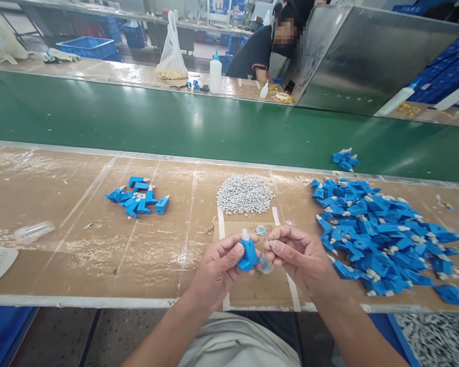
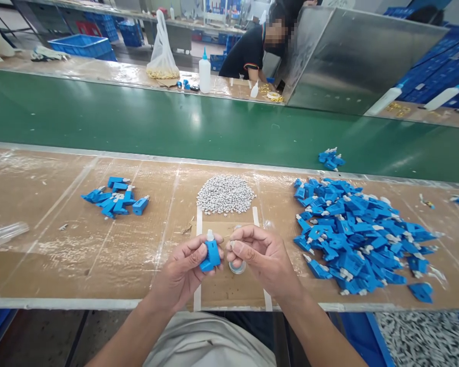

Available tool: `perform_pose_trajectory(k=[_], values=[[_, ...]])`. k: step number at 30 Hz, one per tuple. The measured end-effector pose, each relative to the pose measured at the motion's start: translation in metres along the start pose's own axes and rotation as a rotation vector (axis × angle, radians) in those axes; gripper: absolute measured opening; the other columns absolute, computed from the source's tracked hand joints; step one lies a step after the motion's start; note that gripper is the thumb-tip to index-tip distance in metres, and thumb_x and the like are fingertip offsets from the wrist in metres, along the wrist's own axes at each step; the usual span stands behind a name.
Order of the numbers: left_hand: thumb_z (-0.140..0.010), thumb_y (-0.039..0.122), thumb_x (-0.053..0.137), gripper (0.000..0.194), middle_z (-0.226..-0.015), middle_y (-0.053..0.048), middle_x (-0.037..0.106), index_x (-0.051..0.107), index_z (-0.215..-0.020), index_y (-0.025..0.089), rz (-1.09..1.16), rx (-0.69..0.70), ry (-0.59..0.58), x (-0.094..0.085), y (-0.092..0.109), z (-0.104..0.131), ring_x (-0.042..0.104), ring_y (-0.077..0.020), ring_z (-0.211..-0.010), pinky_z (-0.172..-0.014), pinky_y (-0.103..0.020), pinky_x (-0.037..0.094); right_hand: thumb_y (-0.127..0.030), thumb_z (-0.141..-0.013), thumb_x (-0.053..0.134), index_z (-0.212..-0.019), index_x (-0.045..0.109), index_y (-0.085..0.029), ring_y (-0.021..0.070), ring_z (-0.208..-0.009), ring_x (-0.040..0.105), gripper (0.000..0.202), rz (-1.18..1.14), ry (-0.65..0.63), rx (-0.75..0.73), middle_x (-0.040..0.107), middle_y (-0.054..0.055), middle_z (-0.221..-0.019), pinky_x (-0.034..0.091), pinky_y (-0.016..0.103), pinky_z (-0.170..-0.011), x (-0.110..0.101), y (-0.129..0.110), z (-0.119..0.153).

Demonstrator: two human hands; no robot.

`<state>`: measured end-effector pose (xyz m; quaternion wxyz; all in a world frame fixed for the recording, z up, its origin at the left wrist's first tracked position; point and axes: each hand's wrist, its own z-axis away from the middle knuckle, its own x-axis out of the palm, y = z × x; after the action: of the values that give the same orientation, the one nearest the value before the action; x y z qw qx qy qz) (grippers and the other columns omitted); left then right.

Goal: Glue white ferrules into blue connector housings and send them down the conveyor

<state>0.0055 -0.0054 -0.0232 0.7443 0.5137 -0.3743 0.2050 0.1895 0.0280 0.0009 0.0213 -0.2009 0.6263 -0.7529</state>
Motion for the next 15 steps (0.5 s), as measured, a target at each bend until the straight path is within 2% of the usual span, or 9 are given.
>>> perform_pose_trajectory(k=[4, 7, 11, 15], values=[[-0.085, 0.036, 0.077, 0.034, -0.086, -0.011, 0.075, 0.076, -0.109, 0.012, -0.036, 0.027, 0.022, 0.007, 0.001, 0.001, 0.069, -0.0150, -0.072, -0.066, -0.021, 0.053, -0.037, -0.081, 0.082, -0.081, 0.072, -0.017, 0.0126, -0.057, 0.063, 0.022, 0.004, -0.003, 0.015, 0.070, 0.004, -0.068, 0.054, 0.022, -0.052, -0.001, 0.004, 0.002], [-0.085, 0.037, 0.078, 0.032, -0.084, -0.010, 0.075, 0.076, -0.104, 0.011, -0.048, 0.032, 0.033, 0.009, 0.003, 0.002, 0.069, -0.0145, -0.071, -0.066, -0.021, 0.054, -0.034, -0.087, 0.077, -0.086, 0.072, -0.018, 0.0130, -0.062, 0.064, 0.018, 0.048, -0.022, -0.020, 0.070, 0.004, -0.072, 0.055, 0.023, -0.056, -0.001, 0.006, 0.006], [-0.090, 0.035, 0.072, 0.027, -0.080, -0.009, 0.073, 0.075, -0.091, 0.007, 0.008, -0.095, 0.025, 0.012, 0.006, 0.003, 0.067, -0.0095, -0.064, -0.059, -0.014, 0.052, -0.025, -0.097, 0.066, -0.094, 0.071, -0.021, 0.0147, -0.072, 0.065, 0.008, 0.271, -0.033, -0.218, 0.067, 0.003, -0.082, 0.054, 0.027, -0.064, -0.001, 0.000, 0.014], [-0.091, 0.027, 0.068, 0.023, -0.072, -0.007, 0.072, 0.075, -0.083, 0.006, 0.111, -0.258, 0.047, 0.013, 0.011, 0.003, 0.068, -0.0081, -0.056, -0.053, -0.010, 0.052, -0.017, -0.098, 0.062, -0.099, 0.070, -0.023, 0.0167, -0.080, 0.062, 0.011, 0.495, -0.072, -0.415, 0.064, 0.003, -0.086, 0.050, 0.031, -0.070, -0.002, -0.008, 0.016]])
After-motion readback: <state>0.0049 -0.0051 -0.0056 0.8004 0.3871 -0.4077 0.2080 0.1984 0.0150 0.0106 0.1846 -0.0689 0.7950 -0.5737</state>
